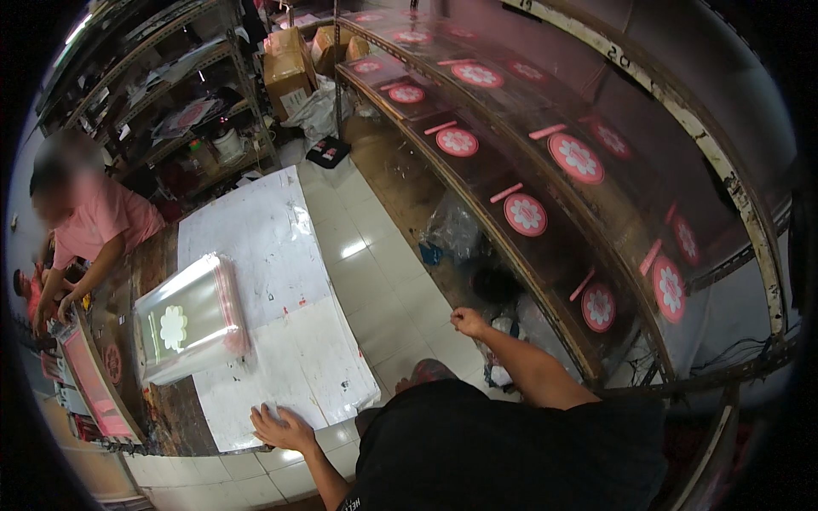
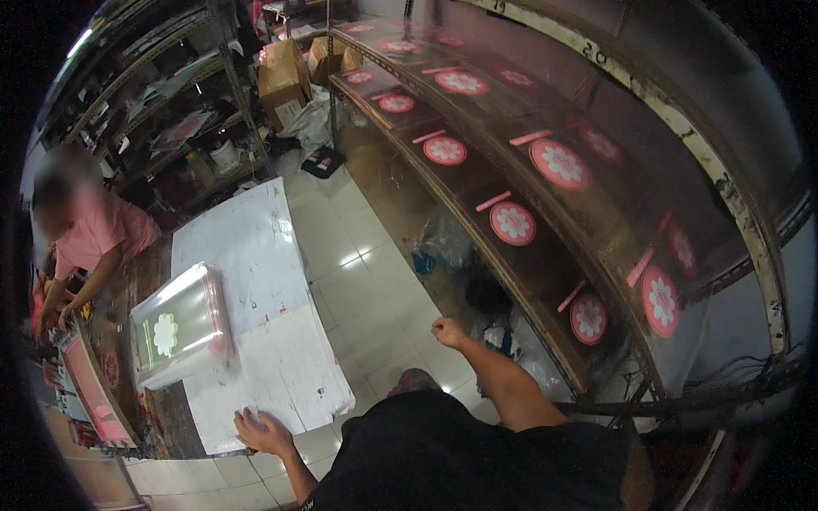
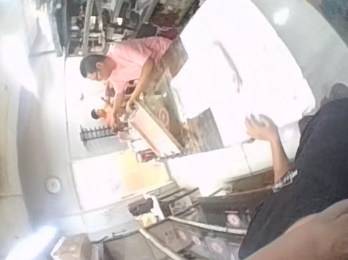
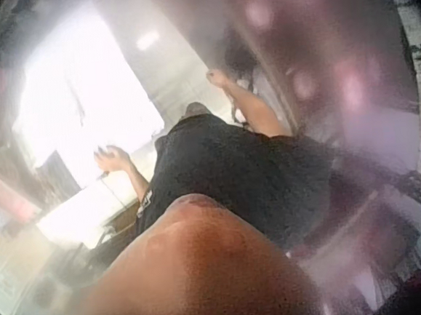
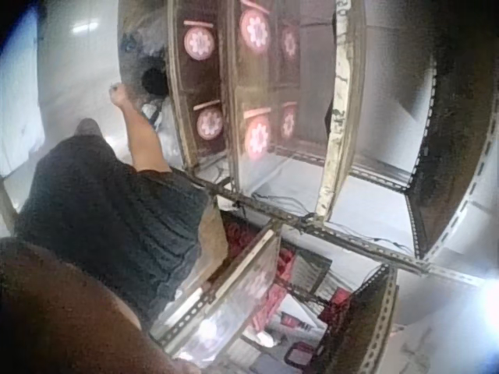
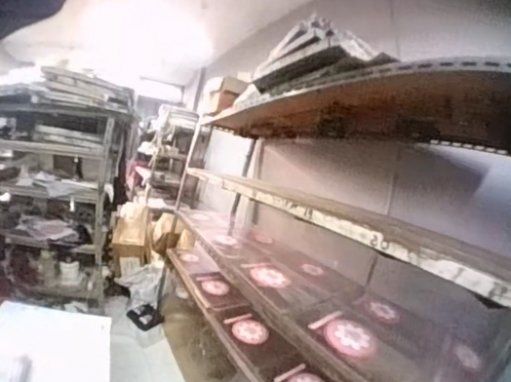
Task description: The person repeatedly picks up pink flower-shaped decorative items from a wooden shelf and places them onto a white surface on the workbench. The person handles the items one at a time, moving them between the shelf and the table throughout the clip.
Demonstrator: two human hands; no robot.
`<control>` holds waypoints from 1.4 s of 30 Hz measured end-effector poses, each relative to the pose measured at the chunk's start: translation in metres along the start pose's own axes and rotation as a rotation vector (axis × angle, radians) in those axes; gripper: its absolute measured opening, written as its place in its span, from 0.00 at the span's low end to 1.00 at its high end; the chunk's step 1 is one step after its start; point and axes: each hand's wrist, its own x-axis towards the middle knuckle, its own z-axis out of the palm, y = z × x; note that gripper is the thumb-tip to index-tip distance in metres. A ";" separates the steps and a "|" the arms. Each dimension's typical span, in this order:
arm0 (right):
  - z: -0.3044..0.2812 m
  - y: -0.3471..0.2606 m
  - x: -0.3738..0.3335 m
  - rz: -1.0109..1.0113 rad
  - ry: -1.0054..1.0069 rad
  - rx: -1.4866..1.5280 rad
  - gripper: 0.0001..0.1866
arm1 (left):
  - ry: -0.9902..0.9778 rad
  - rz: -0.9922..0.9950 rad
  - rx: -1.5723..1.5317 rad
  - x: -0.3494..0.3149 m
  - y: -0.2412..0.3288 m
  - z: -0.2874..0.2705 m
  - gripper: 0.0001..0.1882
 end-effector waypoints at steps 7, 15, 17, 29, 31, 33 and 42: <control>-0.089 -0.091 0.024 -0.216 0.082 0.427 0.11 | 0.006 -0.024 -0.026 -0.003 0.001 0.004 0.21; -0.324 -0.366 -0.077 -1.078 0.977 -0.161 0.16 | -0.009 -0.095 -0.083 0.004 0.015 -0.001 0.21; -0.357 -0.411 -0.130 -1.209 1.304 -0.665 0.19 | 0.022 -0.126 -0.096 0.003 0.013 -0.010 0.20; -0.441 -0.391 -0.210 -0.025 1.439 -1.207 0.47 | 0.162 -0.015 -0.075 -0.009 0.005 0.005 0.20; -0.458 -0.373 -0.190 -0.008 1.426 -1.126 0.41 | 0.082 0.035 -0.020 -0.004 -0.017 0.009 0.21; -0.488 -0.362 -0.174 -0.022 1.585 -1.256 0.36 | -0.132 0.032 0.010 0.001 -0.009 -0.003 0.24; -0.487 -0.349 -0.153 -0.048 1.600 -1.298 0.29 | 0.054 0.043 0.052 -0.003 0.018 -0.022 0.23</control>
